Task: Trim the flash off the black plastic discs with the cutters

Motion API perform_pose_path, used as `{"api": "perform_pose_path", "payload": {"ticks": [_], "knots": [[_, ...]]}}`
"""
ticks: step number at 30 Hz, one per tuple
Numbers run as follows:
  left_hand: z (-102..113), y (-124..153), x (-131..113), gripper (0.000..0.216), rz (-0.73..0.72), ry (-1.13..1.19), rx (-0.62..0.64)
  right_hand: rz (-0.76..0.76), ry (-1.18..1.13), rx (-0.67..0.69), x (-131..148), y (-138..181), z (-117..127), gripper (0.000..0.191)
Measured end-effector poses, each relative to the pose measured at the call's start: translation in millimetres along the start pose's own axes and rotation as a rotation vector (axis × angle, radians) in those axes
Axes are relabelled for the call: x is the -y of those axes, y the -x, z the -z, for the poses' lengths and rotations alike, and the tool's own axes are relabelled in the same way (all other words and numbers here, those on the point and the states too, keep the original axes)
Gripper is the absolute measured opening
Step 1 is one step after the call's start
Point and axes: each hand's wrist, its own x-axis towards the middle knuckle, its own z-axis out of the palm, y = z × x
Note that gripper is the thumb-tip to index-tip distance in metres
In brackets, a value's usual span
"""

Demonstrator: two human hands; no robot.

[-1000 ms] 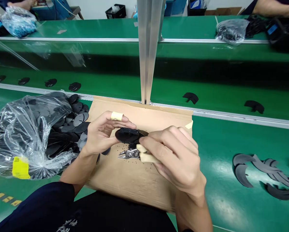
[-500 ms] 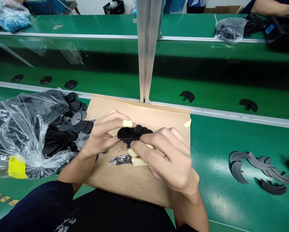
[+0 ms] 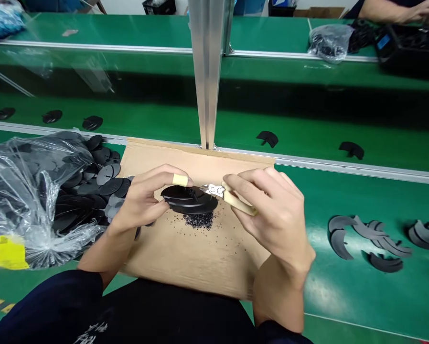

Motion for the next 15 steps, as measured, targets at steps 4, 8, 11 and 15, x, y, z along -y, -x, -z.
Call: {"api": "perform_pose_path", "payload": {"ticks": [4, 8, 11, 15], "knots": [[-0.3, 0.4, -1.1, 0.028, 0.010, 0.039, 0.001, 0.033, -0.056, 0.008, 3.8, -1.2, -3.9, 0.014], [-0.4, 0.2, -2.0, 0.025, 0.025, 0.073, 0.006, 0.025, -0.046, 0.001, 6.5, -2.1, -5.5, 0.013], [-0.5, 0.1, -2.5, 0.023, 0.041, 0.103, 0.008, 0.027, -0.024, -0.011, 6.5, -1.9, -6.3, 0.012], [-0.7, 0.1, -2.9, 0.024, 0.047, 0.142, -0.002, 0.027, 0.000, -0.023, 6.3, -1.3, -6.7, 0.014]]}}
